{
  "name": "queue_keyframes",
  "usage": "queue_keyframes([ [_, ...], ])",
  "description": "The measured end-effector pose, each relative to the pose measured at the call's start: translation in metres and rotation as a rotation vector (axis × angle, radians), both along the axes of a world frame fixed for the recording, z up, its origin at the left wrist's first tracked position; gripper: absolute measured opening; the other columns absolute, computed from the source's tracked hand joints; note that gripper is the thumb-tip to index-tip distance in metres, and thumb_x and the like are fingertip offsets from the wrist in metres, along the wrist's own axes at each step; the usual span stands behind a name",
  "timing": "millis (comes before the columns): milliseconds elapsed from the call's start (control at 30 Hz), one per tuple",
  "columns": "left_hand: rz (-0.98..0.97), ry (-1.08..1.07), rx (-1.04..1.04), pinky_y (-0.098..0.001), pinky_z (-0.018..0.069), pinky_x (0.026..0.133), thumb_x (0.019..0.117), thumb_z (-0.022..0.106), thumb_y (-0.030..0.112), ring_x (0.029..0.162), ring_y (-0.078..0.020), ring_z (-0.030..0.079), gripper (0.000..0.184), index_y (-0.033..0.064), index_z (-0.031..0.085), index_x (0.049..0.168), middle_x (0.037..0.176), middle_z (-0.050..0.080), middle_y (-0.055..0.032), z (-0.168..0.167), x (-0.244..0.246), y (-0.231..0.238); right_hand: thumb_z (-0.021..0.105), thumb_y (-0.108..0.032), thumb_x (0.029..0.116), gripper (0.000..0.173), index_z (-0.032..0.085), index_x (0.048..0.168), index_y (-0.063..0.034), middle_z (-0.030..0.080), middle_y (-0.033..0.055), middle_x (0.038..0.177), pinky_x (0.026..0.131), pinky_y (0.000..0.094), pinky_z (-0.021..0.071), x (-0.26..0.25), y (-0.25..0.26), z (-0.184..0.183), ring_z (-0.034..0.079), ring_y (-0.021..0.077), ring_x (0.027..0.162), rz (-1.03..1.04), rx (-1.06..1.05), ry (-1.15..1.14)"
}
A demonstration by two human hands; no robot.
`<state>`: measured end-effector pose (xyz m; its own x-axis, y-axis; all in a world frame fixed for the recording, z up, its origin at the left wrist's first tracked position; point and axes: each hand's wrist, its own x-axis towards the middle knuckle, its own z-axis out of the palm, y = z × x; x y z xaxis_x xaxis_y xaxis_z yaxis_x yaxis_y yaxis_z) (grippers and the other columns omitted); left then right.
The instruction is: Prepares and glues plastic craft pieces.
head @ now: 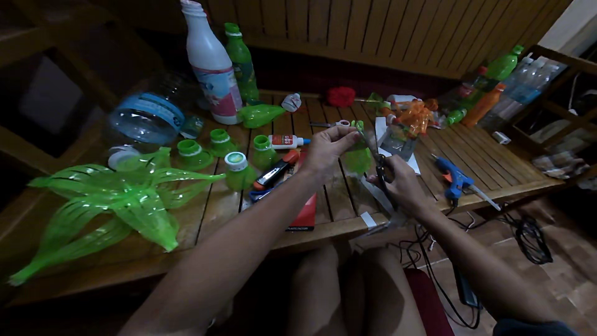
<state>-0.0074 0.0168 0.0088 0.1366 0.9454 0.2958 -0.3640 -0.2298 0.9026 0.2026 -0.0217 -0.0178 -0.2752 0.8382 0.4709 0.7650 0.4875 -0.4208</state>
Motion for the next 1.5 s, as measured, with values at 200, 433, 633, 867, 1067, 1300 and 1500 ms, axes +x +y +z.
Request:
queue_keyframes([
  [200, -0.008, -0.011, -0.010, -0.0264, 0.0581, 0.086, 0.0980, 0.066, 0.004, 0.092, -0.0096, 0.070, 0.010, 0.0000, 0.069, 0.107, 0.104, 0.073, -0.0048, -0.0008, -0.0013, 0.0020, 0.076, -0.036, 0.0901, 0.049, 0.065, 0.104, 0.0092, 0.063, 0.0189, 0.093, 0.069, 0.0395, 0.0529, -0.0019, 0.0009, -0.0030, 0.061, 0.0250, 0.076, 0.003, 0.053, -0.002],
  [433, -0.006, -0.022, -0.034, -0.0279, 0.0587, 0.086, 0.0984, 0.065, 0.004, 0.094, -0.0113, 0.070, 0.011, -0.0011, 0.069, 0.108, 0.105, 0.073, -0.0059, 0.0009, -0.0008, 0.0010, 0.077, -0.036, 0.0893, 0.047, 0.066, 0.102, 0.0078, 0.064, 0.0172, 0.090, 0.067, 0.0373, 0.0531, -0.0013, 0.0020, -0.0050, 0.061, 0.0230, 0.074, 0.006, 0.101, -0.012],
  [633, 0.004, -0.001, -0.046, -0.0270, 0.0580, 0.086, 0.0982, 0.066, 0.005, 0.091, -0.0098, 0.070, 0.012, -0.0007, 0.068, 0.109, 0.102, 0.073, -0.0043, 0.0014, -0.0022, 0.0014, 0.075, -0.041, 0.0902, 0.050, 0.065, 0.097, 0.0076, 0.061, 0.0163, 0.086, 0.063, 0.0390, 0.0520, -0.0011, 0.0011, -0.0026, 0.059, 0.0233, 0.070, -0.008, 0.110, -0.038],
  [867, 0.019, 0.009, -0.040, -0.0244, 0.0579, 0.082, 0.0980, 0.065, 0.003, 0.087, -0.0080, 0.069, 0.010, -0.0010, 0.069, 0.106, 0.098, 0.072, -0.0031, 0.0032, -0.0008, -0.0005, 0.075, -0.039, 0.0907, 0.049, 0.065, 0.095, 0.0086, 0.062, 0.0178, 0.086, 0.063, 0.0413, 0.0523, -0.0009, -0.0009, -0.0008, 0.060, 0.0260, 0.070, -0.019, 0.111, -0.051],
  [1067, 0.036, 0.014, -0.045, -0.0230, 0.0576, 0.079, 0.0973, 0.066, 0.003, 0.082, -0.0061, 0.068, 0.009, -0.0003, 0.069, 0.105, 0.094, 0.072, -0.0014, 0.0033, -0.0008, -0.0009, 0.076, -0.037, 0.0916, 0.048, 0.066, 0.098, 0.0096, 0.064, 0.0202, 0.091, 0.067, 0.0442, 0.0545, -0.0055, -0.0044, 0.0013, 0.064, 0.0285, 0.075, -0.055, 0.067, -0.042],
  [1300, 0.018, 0.017, -0.071, -0.0224, 0.0565, 0.078, 0.0977, 0.066, 0.004, 0.081, -0.0064, 0.067, 0.010, 0.0004, 0.069, 0.107, 0.095, 0.072, -0.0018, 0.0040, -0.0011, -0.0018, 0.075, -0.036, 0.0913, 0.046, 0.066, 0.094, 0.0091, 0.064, 0.0189, 0.086, 0.064, 0.0422, 0.0539, -0.0044, -0.0010, -0.0052, 0.063, 0.0273, 0.071, -0.052, 0.130, -0.050],
  [1500, 0.011, 0.005, -0.029, -0.0255, 0.0576, 0.083, 0.0990, 0.065, 0.005, 0.088, -0.0089, 0.068, 0.010, -0.0001, 0.069, 0.107, 0.101, 0.071, -0.0041, 0.0039, -0.0019, -0.0016, 0.076, -0.037, 0.0913, 0.048, 0.065, 0.096, 0.0094, 0.062, 0.0181, 0.084, 0.064, 0.0415, 0.0521, -0.0087, -0.0044, 0.0026, 0.060, 0.0255, 0.070, -0.049, 0.021, -0.001],
])
